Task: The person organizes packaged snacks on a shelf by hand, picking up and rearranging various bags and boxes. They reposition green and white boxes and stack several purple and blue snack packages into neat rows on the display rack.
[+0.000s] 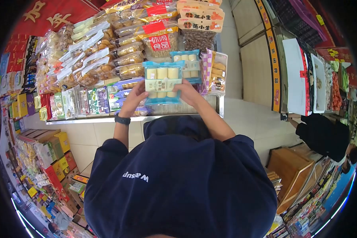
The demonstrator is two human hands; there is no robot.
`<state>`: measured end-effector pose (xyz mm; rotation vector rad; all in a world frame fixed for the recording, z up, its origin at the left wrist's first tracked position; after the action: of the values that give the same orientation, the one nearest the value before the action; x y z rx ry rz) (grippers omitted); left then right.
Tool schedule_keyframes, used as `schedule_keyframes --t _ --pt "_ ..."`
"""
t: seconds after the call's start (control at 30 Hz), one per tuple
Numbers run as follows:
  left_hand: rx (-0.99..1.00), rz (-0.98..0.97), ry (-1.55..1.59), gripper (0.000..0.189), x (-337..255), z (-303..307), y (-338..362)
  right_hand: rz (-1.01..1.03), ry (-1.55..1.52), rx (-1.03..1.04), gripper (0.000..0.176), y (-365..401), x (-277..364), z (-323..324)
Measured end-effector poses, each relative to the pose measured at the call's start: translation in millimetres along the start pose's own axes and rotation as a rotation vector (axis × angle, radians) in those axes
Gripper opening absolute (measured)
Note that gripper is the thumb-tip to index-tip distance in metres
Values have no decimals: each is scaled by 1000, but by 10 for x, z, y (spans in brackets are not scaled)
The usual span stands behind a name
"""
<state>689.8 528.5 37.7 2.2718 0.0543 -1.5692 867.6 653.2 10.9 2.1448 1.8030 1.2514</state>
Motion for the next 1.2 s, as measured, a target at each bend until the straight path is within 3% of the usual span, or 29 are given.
schedule_keyframes --t 0.07,0.13,0.23,0.33,0.43,0.53,0.63,0.73,0.83,0.93,1.13,1.2 --pt "75 -7 -135 71 -295 -157 -177 23 24 4 62 -40 22 -102" --pt "48 -55 -281 59 -429 -136 -333 85 98 -31 61 -112 61 -184" --pt "13 -223 -494 43 -563 -58 -582 104 483 -102 59 -295 119 -166" --pt "-44 -303 -723 44 -735 -31 -711 76 552 -276 57 -285 250 -161" --pt "-141 -409 -772 44 -992 -27 -750 174 448 -375 50 -369 61 128" --pt "-254 -428 -682 41 -1173 47 -769 -35 313 -380 41 -295 -330 463" --pt "-268 -508 -448 38 -1232 89 -831 -213 -10 -322 36 -144 -776 728" --pt "-228 -502 -382 38 -1028 160 -1002 -244 -117 -299 35 -171 -866 889" --pt "-149 -380 -422 37 -729 205 -1186 -64 -154 -394 34 -175 -660 902" --pt "-106 -359 -358 35 -434 295 -1385 -30 -319 -342 37 -242 -620 913" --pt "31 -222 -292 35 -348 353 -1594 35 -688 -450 56 -433 -506 986" --pt "85 -250 -457 39 -370 443 -1679 30 -685 -468 57 -474 -430 900"
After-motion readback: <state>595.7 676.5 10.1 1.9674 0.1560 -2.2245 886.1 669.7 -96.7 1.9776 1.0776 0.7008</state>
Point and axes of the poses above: each hand's wrist, its own y-axis away from the middle knuckle, its own z-axis out of the back of the hand, x = y × z, the point moved 6 cm from there along -y, towards the middle knuckle, and after that the axes turned 7 degrees about -z, right-handed, at the moved point
